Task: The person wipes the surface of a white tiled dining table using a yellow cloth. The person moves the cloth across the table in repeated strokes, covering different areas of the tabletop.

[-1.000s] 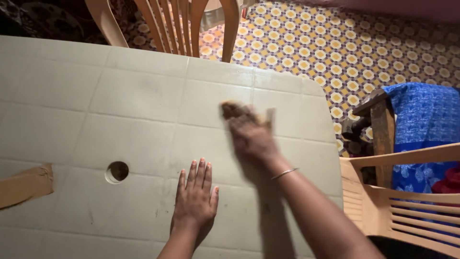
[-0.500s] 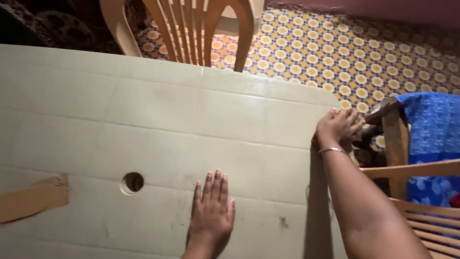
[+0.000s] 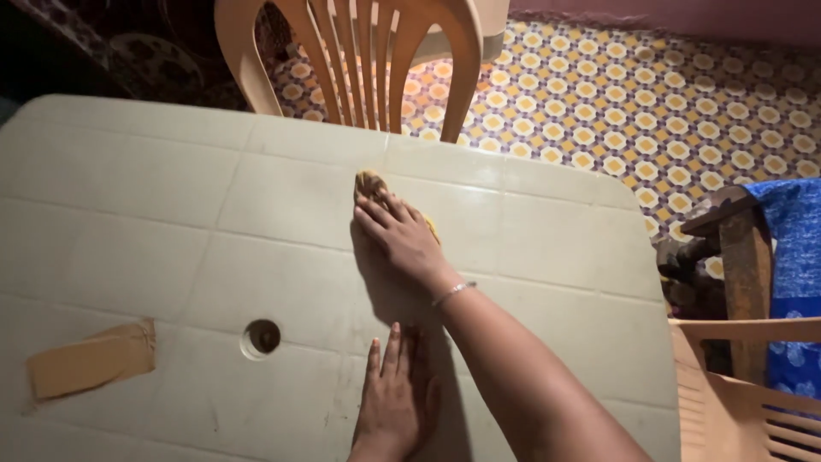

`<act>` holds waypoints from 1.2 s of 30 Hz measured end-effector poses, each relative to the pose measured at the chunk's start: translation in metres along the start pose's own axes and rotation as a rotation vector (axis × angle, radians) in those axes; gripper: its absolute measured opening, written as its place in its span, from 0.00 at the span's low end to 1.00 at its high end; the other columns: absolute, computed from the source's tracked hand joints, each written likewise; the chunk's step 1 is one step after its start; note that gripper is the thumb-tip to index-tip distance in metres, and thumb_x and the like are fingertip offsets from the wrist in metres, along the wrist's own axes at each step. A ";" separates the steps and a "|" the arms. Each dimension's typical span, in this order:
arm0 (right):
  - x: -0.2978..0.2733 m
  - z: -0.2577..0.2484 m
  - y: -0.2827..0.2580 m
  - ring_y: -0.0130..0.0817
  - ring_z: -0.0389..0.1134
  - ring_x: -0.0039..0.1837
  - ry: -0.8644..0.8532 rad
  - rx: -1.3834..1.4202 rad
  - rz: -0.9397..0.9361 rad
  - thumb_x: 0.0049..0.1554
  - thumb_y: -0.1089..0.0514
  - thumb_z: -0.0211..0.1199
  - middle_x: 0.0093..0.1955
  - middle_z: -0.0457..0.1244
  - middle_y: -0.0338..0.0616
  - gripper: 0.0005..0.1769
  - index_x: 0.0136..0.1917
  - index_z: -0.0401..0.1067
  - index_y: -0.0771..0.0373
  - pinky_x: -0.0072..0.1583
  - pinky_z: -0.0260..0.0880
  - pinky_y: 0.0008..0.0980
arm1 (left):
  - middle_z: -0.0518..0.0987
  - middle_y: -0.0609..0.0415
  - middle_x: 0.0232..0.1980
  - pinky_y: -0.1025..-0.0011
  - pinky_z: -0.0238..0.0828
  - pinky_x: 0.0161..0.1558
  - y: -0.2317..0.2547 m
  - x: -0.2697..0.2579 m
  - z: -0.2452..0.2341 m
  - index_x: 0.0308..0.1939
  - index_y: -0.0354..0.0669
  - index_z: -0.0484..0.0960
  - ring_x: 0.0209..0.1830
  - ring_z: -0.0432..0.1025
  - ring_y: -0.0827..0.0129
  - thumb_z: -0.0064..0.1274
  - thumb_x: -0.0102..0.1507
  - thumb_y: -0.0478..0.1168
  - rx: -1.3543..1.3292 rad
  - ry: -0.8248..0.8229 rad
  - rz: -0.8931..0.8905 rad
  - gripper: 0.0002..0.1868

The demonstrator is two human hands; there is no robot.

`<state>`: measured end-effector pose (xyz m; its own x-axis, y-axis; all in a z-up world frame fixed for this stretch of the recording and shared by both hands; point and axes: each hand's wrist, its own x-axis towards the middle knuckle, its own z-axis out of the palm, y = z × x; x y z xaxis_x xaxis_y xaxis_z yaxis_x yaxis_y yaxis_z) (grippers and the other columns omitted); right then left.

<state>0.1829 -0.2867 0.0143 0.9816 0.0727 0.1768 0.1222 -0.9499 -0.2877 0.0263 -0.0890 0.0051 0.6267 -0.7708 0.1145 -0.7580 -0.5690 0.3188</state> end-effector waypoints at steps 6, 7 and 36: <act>-0.032 -0.046 0.080 0.49 0.61 0.72 0.270 0.065 0.165 0.51 0.58 0.61 0.68 0.63 0.45 0.22 0.60 0.75 0.54 0.73 0.57 0.50 | 0.48 0.42 0.82 0.46 0.27 0.76 -0.048 0.083 -0.025 0.78 0.35 0.50 0.81 0.39 0.56 0.33 0.68 0.60 0.145 0.006 0.038 0.42; -0.049 -0.060 0.093 0.49 0.61 0.72 0.265 0.063 0.171 0.51 0.58 0.61 0.68 0.63 0.45 0.22 0.60 0.75 0.54 0.73 0.57 0.50 | 0.48 0.42 0.82 0.46 0.27 0.76 -0.055 0.100 -0.028 0.78 0.35 0.50 0.81 0.39 0.56 0.33 0.68 0.60 0.139 0.002 0.041 0.42; 0.000 -0.036 0.110 0.49 0.55 0.76 0.311 -0.068 0.334 0.54 0.55 0.56 0.74 0.59 0.45 0.28 0.68 0.70 0.54 0.76 0.50 0.46 | 0.45 0.46 0.83 0.50 0.25 0.76 -0.082 0.152 -0.029 0.78 0.41 0.50 0.83 0.37 0.57 0.36 0.65 0.58 0.106 -0.042 -0.078 0.42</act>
<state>0.1912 -0.4024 0.0169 0.8735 -0.3252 0.3621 -0.2130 -0.9244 -0.3163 0.1892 -0.1515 0.0237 0.6783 -0.7329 0.0529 -0.7234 -0.6534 0.2234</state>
